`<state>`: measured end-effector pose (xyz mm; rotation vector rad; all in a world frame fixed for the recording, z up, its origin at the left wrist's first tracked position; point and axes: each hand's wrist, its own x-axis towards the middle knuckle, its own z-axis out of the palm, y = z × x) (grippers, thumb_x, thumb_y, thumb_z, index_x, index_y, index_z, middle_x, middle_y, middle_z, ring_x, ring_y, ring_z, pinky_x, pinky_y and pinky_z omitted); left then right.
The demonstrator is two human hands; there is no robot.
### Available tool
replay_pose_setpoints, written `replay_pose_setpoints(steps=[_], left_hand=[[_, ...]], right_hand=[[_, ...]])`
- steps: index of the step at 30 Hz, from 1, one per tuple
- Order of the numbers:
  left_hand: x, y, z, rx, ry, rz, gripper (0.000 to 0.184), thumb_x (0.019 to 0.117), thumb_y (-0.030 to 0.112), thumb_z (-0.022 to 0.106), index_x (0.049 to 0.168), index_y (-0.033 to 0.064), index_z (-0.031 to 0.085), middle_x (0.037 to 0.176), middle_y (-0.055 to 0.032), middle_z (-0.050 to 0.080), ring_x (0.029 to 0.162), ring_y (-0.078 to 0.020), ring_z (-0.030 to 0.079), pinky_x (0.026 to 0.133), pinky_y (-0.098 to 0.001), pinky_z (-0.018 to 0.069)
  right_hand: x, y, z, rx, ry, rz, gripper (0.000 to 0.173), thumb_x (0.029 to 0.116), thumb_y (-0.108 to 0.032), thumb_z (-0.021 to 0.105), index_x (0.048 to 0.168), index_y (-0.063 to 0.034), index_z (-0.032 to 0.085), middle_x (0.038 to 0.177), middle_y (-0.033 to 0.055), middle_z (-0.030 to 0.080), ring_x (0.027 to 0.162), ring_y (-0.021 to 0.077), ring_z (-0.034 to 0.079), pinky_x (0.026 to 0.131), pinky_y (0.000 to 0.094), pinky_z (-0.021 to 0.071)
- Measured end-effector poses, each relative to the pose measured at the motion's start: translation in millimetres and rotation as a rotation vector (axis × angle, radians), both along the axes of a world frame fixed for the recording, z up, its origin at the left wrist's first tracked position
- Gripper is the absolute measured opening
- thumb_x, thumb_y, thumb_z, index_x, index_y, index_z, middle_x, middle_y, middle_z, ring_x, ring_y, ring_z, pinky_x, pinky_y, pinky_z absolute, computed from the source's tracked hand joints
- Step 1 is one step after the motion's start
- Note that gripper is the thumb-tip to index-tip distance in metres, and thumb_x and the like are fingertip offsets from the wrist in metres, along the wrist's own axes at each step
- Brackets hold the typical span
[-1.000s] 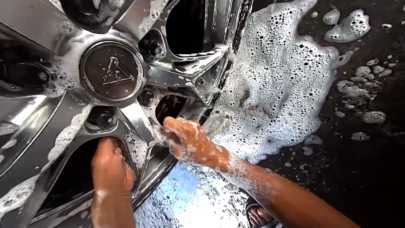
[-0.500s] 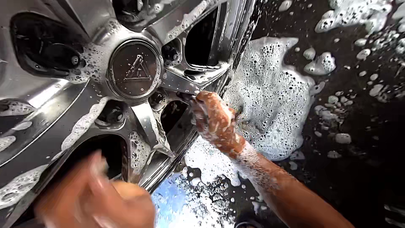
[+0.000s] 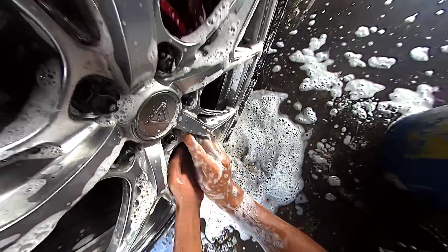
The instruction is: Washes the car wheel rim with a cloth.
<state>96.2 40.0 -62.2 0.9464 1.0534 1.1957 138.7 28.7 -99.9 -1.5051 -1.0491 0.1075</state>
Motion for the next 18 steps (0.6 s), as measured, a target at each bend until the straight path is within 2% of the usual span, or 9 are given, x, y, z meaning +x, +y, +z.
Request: replay_pose_setpoints(steps=[2,5,7,9,11,13,14,16,18], left_hand=[[3,8,5,-0.051,-0.028,-0.083,0.039,0.1063,0.018,0.02,0.106,0.0093,0.058,0.097,0.0021,0.071,0.094,-0.0065,0.068,0.086,-0.0277,0.0573],[7,8,4,-0.132,-0.02,-0.029,0.036,0.1105,0.019,0.022,0.114,0.0066,0.056,0.095,0.0014,0.068,0.091,-0.0053,0.067,0.082,-0.0259,0.0575],[8,6,7,-0.135,-0.044,0.013,0.039,0.1092,0.018,0.022,0.102,0.0131,0.06,0.083,0.0067,0.07,0.078,-0.0012,0.069,0.071,-0.0225,0.0599],[5,2,7,-0.121,-0.048,0.011,0.044,0.1082,0.019,0.019,0.099,0.0159,0.062,0.081,0.0087,0.072,0.078,0.0005,0.07,0.07,-0.0212,0.0604],[5,-2,5,-0.104,0.007,0.016,0.043,0.1106,0.023,0.017,0.112,0.0109,0.058,0.092,0.0061,0.07,0.087,-0.0006,0.068,0.079,-0.0222,0.0583],[5,-1,-1,-0.03,-0.01,-0.041,0.046,0.1105,0.024,0.014,0.128,0.0034,0.052,0.111,0.0004,0.066,0.105,-0.005,0.063,0.094,-0.0268,0.0529],[5,0,-5,0.01,-0.007,-0.051,0.043,0.1086,0.022,0.017,0.127,0.0035,0.051,0.115,0.0007,0.065,0.109,-0.0059,0.062,0.096,-0.0279,0.0514],[4,2,-10,0.069,0.032,-0.041,0.032,0.1001,0.017,0.036,0.121,0.0021,0.054,0.114,0.002,0.064,0.109,-0.0058,0.061,0.095,-0.0286,0.0512],[5,6,-8,0.097,0.102,-0.071,0.041,0.0963,0.02,0.05,0.129,-0.0043,0.049,0.117,0.0003,0.06,0.109,-0.0036,0.059,0.098,-0.0264,0.05]], right_hand=[[5,-14,-15,-0.072,0.052,0.082,0.033,0.0926,0.0,0.058,0.12,-0.0045,0.076,0.093,0.0182,0.075,0.085,0.0307,0.073,0.08,0.041,0.0594],[17,-8,-5,0.046,0.044,0.121,0.027,0.0893,0.002,0.059,0.111,0.0062,0.074,0.097,0.0194,0.076,0.089,0.0269,0.075,0.085,0.0337,0.0596],[18,5,19,0.06,0.005,0.094,0.018,0.0884,-0.003,0.061,0.098,0.005,0.073,0.09,0.0173,0.074,0.084,0.026,0.073,0.078,0.0359,0.0594],[10,10,27,-0.036,-0.035,0.061,0.013,0.0896,-0.008,0.062,0.09,-0.0019,0.073,0.08,0.013,0.071,0.078,0.0268,0.071,0.07,0.0404,0.0581],[8,-1,16,-0.145,0.004,0.101,0.015,0.0927,-0.008,0.06,0.094,-0.0023,0.074,0.083,0.0146,0.072,0.081,0.0294,0.072,0.071,0.0443,0.0588],[23,-12,8,-0.167,0.079,0.143,0.016,0.0925,-0.004,0.061,0.099,0.0038,0.074,0.085,0.0174,0.073,0.08,0.0285,0.073,0.072,0.0429,0.0606],[35,-19,8,-0.125,0.078,0.146,0.015,0.0908,-0.004,0.062,0.098,0.0046,0.072,0.084,0.0158,0.072,0.075,0.024,0.072,0.069,0.0376,0.0598],[62,-26,21,0.006,0.032,0.129,0.019,0.09,-0.005,0.064,0.105,0.005,0.071,0.089,0.0129,0.073,0.073,0.0135,0.068,0.067,0.0251,0.0571],[92,-21,55,0.103,-0.057,0.096,0.024,0.0916,-0.006,0.066,0.112,0.0076,0.07,0.094,0.0134,0.074,0.074,0.0079,0.067,0.069,0.0192,0.0553]])
